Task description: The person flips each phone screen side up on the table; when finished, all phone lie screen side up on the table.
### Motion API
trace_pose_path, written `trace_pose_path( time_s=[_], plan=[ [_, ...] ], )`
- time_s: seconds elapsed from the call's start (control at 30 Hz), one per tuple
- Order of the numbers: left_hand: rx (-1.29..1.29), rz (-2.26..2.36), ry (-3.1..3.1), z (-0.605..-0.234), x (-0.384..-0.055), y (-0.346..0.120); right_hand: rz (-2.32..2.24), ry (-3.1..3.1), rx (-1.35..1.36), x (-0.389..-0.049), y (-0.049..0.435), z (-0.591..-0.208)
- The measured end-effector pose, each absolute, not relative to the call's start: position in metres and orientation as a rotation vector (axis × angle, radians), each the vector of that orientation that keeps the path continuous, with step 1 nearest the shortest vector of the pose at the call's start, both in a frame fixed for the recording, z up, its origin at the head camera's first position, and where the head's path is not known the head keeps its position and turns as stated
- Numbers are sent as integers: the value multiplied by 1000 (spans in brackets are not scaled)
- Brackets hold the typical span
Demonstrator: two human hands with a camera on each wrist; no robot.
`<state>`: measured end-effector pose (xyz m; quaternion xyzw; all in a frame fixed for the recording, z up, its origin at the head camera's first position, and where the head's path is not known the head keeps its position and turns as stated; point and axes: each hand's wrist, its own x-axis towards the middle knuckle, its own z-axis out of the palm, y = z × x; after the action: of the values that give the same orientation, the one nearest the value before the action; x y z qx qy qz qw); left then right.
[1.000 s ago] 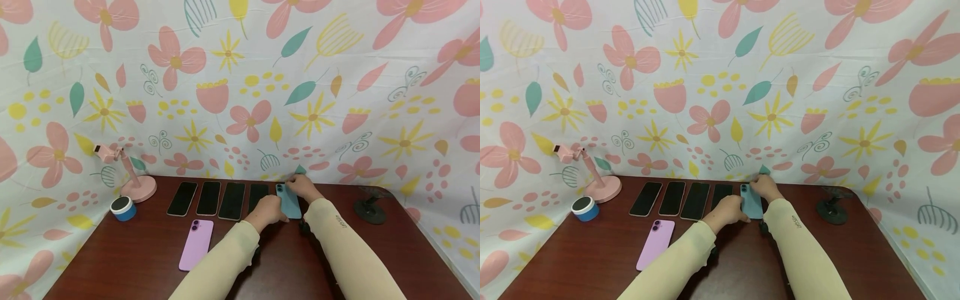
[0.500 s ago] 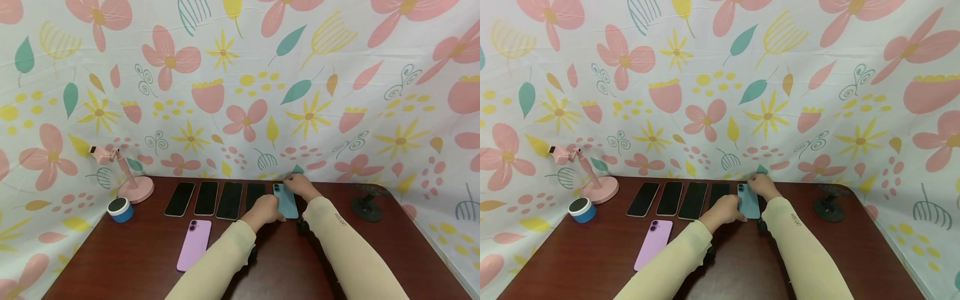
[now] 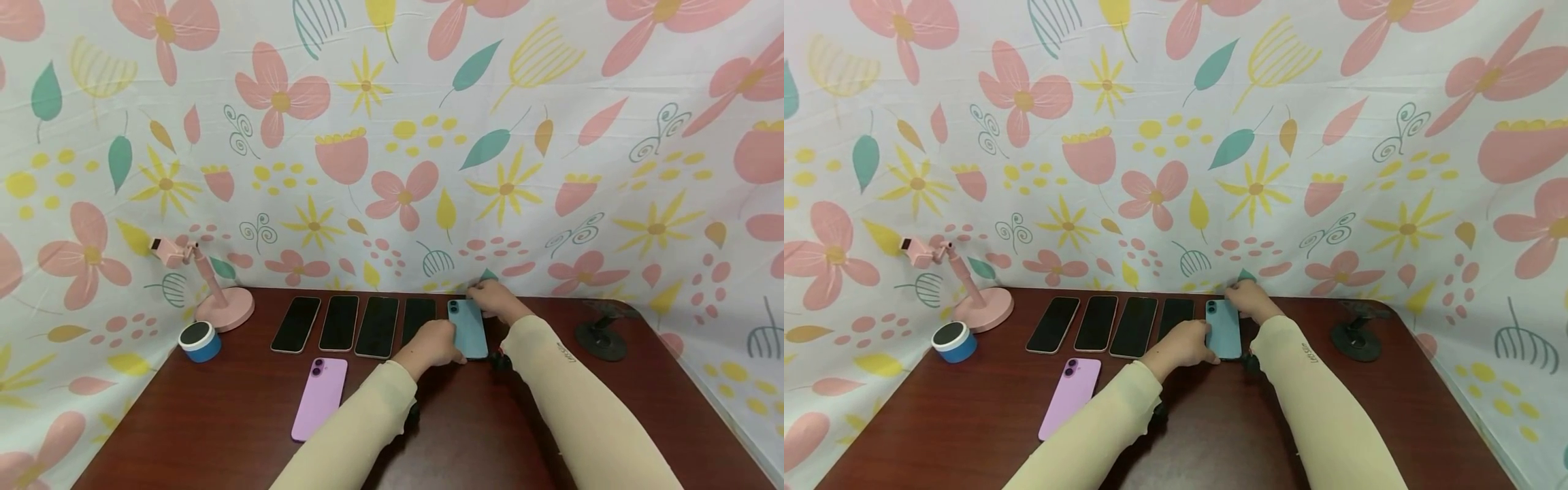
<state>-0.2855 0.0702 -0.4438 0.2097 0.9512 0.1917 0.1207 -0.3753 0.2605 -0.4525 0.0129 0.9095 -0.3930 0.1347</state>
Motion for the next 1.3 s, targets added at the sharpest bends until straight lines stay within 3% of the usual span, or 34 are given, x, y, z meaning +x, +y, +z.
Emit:
trace_pose_path(
  time_s=[0.43, 1.3],
  plan=[
    [569, 579, 2718, -449, -290, 67, -1453, 2368, 11, -371, 276, -445],
    [547, 802, 2507, -444, -289, 56, -1534, 2140, -89, -365, 289, -434]
  ],
)
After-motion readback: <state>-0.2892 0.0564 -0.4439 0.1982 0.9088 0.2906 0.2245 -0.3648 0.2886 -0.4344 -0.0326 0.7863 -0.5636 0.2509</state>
